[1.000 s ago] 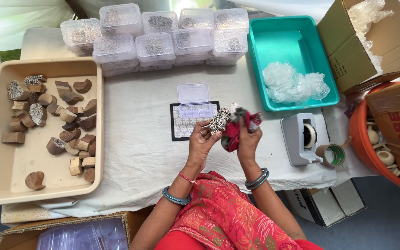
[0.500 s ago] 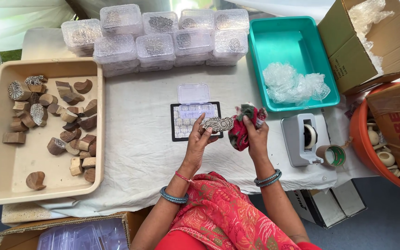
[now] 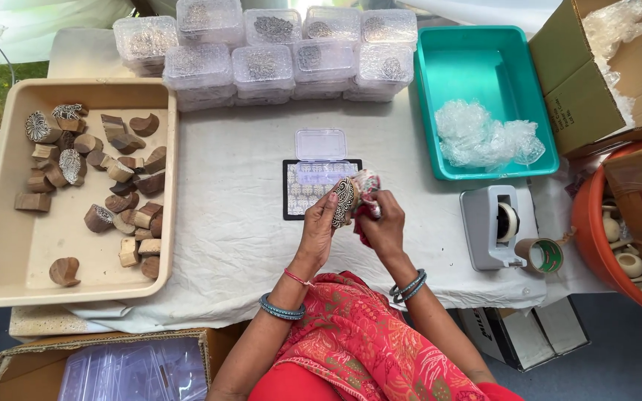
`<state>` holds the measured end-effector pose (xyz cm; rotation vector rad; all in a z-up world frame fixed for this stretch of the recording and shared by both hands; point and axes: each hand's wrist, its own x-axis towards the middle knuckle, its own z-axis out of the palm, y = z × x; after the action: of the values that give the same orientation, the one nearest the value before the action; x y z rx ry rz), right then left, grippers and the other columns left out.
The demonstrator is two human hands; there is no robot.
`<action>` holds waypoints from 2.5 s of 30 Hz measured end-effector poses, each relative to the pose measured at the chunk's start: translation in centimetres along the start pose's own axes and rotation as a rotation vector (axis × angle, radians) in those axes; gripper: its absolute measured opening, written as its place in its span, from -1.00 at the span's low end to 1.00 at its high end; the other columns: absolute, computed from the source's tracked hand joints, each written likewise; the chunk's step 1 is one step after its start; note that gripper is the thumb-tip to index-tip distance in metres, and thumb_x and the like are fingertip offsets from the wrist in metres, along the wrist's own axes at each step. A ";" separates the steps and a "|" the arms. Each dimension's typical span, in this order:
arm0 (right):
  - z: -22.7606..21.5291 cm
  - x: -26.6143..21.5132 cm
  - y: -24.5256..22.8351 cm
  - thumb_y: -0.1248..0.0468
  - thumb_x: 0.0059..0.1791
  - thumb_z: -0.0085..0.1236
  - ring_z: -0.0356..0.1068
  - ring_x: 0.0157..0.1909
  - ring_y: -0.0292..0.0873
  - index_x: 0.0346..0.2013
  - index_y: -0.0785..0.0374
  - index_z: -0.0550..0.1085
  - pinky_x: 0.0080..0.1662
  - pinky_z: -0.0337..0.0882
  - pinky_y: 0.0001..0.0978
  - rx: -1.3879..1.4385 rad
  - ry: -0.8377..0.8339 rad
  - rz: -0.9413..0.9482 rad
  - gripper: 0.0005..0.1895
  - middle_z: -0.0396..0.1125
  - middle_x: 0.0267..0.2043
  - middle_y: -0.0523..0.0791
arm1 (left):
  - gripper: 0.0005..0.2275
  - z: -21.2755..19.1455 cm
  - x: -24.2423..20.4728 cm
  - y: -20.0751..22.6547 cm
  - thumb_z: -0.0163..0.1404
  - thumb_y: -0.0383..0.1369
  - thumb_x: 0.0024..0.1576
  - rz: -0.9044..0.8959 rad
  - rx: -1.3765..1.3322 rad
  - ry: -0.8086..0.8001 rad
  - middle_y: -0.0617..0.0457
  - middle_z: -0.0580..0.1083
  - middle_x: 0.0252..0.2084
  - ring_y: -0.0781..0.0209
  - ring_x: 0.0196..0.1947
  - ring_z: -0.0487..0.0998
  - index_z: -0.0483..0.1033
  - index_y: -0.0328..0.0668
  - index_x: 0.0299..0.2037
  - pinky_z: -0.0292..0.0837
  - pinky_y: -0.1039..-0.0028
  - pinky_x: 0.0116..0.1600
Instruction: The person cleans a small plastic container with a cloth, places a decorative wooden item inside, and wraps the container in bubble wrap. The person then secures the bubble wrap with tape.
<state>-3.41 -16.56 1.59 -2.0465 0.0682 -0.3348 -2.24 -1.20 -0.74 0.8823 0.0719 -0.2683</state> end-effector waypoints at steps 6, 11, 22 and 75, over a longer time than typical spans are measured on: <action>-2.2 0.8 -0.4 0.40 0.01 0.22 0.44 -0.15 -0.37 -0.11 0.32 0.50 -0.09 0.48 -0.48 0.342 0.137 0.125 -0.84 0.48 -0.18 -0.17 | -0.40 1.9 -0.7 3.6 0.00 -0.34 0.21 -0.112 -0.044 -0.075 0.11 0.47 0.09 0.31 -0.04 0.53 0.07 -0.05 0.48 0.66 0.37 -0.05; -1.8 0.2 -0.3 0.35 0.07 0.22 0.40 -0.11 -0.39 -0.04 0.31 0.50 -0.06 0.45 -0.50 0.475 0.193 0.101 -0.82 0.45 -0.14 -0.20 | -0.21 2.2 -0.6 2.1 0.19 -0.55 0.07 0.089 0.366 -0.069 0.03 0.48 0.16 0.26 0.05 0.53 0.00 -0.14 0.50 0.57 0.45 0.07; -3.3 -0.1 -9.6 0.40 -0.33 0.29 0.46 -0.07 0.13 -0.12 0.25 0.55 -0.03 0.46 -0.21 -0.282 -0.122 -0.557 -0.54 0.41 -0.06 0.02 | -0.19 4.8 -2.9 4.5 0.21 -0.62 -0.03 0.574 1.108 0.083 -0.19 0.49 0.28 -0.09 -0.06 0.52 0.10 -0.24 0.48 0.52 0.25 0.10; -7.8 4.3 0.7 0.17 -0.32 0.55 0.34 0.14 0.21 0.05 0.21 0.53 0.02 0.38 0.04 -0.660 0.066 -0.162 -0.32 0.31 0.17 0.06 | -0.49 -0.6 0.8 -0.4 0.24 -0.48 0.04 -0.063 0.007 0.143 0.07 0.46 0.03 0.33 -0.11 0.56 0.34 -0.22 0.21 0.54 0.50 -0.06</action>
<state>-1.30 -24.36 5.36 -2.7025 0.0579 -0.5318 -1.56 -1.08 -1.56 0.9064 0.2324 -0.2640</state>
